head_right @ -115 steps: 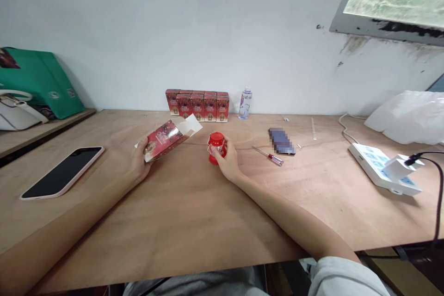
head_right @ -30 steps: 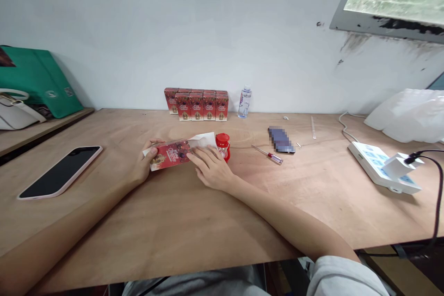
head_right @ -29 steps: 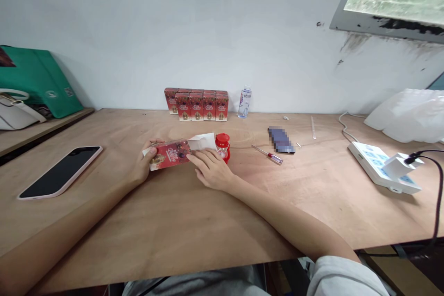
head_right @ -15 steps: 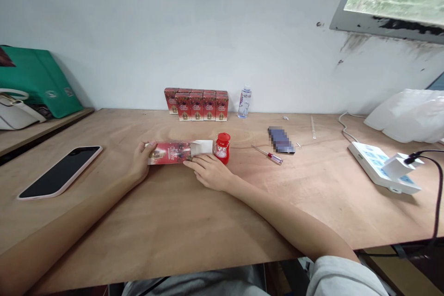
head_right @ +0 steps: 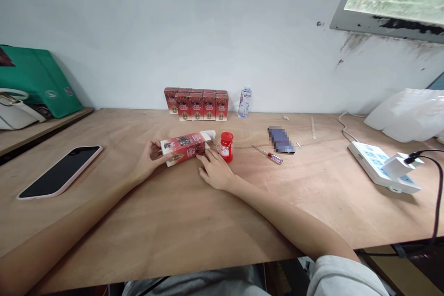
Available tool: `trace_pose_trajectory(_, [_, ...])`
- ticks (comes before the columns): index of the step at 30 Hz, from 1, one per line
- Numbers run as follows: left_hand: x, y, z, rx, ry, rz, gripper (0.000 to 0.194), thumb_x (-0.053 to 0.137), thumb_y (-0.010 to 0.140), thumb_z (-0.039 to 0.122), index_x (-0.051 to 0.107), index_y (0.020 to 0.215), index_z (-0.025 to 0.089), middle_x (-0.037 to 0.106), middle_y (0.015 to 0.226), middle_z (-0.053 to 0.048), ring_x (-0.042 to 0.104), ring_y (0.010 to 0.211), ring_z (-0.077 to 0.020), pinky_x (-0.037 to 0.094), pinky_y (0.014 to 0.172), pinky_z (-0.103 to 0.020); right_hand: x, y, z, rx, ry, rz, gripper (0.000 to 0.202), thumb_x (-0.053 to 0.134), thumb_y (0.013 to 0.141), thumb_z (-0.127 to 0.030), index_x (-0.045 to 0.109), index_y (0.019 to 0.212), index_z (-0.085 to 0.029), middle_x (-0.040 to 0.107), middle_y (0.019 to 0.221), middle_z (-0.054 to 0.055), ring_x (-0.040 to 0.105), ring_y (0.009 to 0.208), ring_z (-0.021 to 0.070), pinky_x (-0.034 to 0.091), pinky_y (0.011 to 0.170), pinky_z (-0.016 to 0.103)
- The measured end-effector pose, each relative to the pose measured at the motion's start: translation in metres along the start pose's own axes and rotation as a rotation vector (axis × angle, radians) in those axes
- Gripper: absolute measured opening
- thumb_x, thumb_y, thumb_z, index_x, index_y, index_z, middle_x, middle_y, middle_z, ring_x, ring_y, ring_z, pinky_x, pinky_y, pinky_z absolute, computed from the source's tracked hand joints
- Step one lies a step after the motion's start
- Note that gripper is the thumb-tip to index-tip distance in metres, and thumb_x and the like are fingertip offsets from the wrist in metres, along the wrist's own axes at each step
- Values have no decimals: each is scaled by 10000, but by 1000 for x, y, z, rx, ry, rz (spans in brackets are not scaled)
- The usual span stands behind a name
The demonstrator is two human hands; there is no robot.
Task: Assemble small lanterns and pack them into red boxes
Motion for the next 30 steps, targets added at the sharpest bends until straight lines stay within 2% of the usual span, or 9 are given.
trace_pose_trajectory(4, [6,-4,1,13,47,-64,493,760,569,283,336,814,221,584,924,-8,614,918,-190,520,762,-327,2,0,1,55,24,-36,422,443,888,-271,470,1281,-122,483,1320,178,385,1301,257,366,1058,436])
trace_pose_trajectory(8, [4,-6,0,74,135,-42,472,760,571,258,362,823,226,579,937,-12,604,910,-195,505,749,-326,0,0,-1,72,36,-46,396,450,885,-264,480,1255,-123,500,1304,170,404,1292,253,374,1053,422])
trace_pose_trajectory(12, [2,-8,5,195,295,12,494,813,483,234,422,786,223,586,857,-13,584,869,-222,462,756,-337,-4,1,-1,104,59,-47,401,479,867,-256,463,1240,-110,506,1296,193,420,1286,253,387,1040,422])
trace_pose_trajectory(16, [6,-10,13,272,403,-23,513,850,389,252,445,701,221,624,918,-23,581,912,-250,438,805,-360,-8,1,-4,83,111,-59,418,466,865,-249,424,1254,-103,530,1274,192,490,1221,249,424,995,426])
trace_pose_trajectory(20, [12,-11,12,245,439,-151,407,817,486,313,519,749,219,631,1058,-51,598,851,-219,478,710,-345,-11,1,-7,56,170,-118,587,469,860,-263,257,1366,-56,503,1293,226,537,1157,269,456,943,428])
trace_pose_trajectory(22, [15,-13,12,254,439,-207,333,780,559,323,570,794,216,611,1130,-70,601,904,-223,496,691,-336,-12,0,-8,52,205,-129,659,474,857,-276,176,1400,-52,497,1296,233,544,1145,275,468,921,427])
trace_pose_trajectory(25, [16,-15,11,309,430,-193,306,741,625,316,588,868,210,594,1157,-84,598,975,-232,516,704,-338,-13,0,-8,32,241,-121,704,471,857,-283,109,1423,-73,483,1314,223,533,1161,278,463,924,430])
trace_pose_trajectory(30, [12,-14,8,319,441,-147,499,717,667,328,519,1117,239,612,1026,-49,623,770,-176,546,650,-326,-17,-1,-11,-17,248,-111,723,461,858,-257,66,1437,-82,521,1276,199,547,1134,261,475,901,408])
Point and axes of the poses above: each hand's wrist, its own y-axis towards the middle knuckle, its own x-axis out of the palm, z = x × y, the point moved 4 cm from there along y, towards the middle knuckle
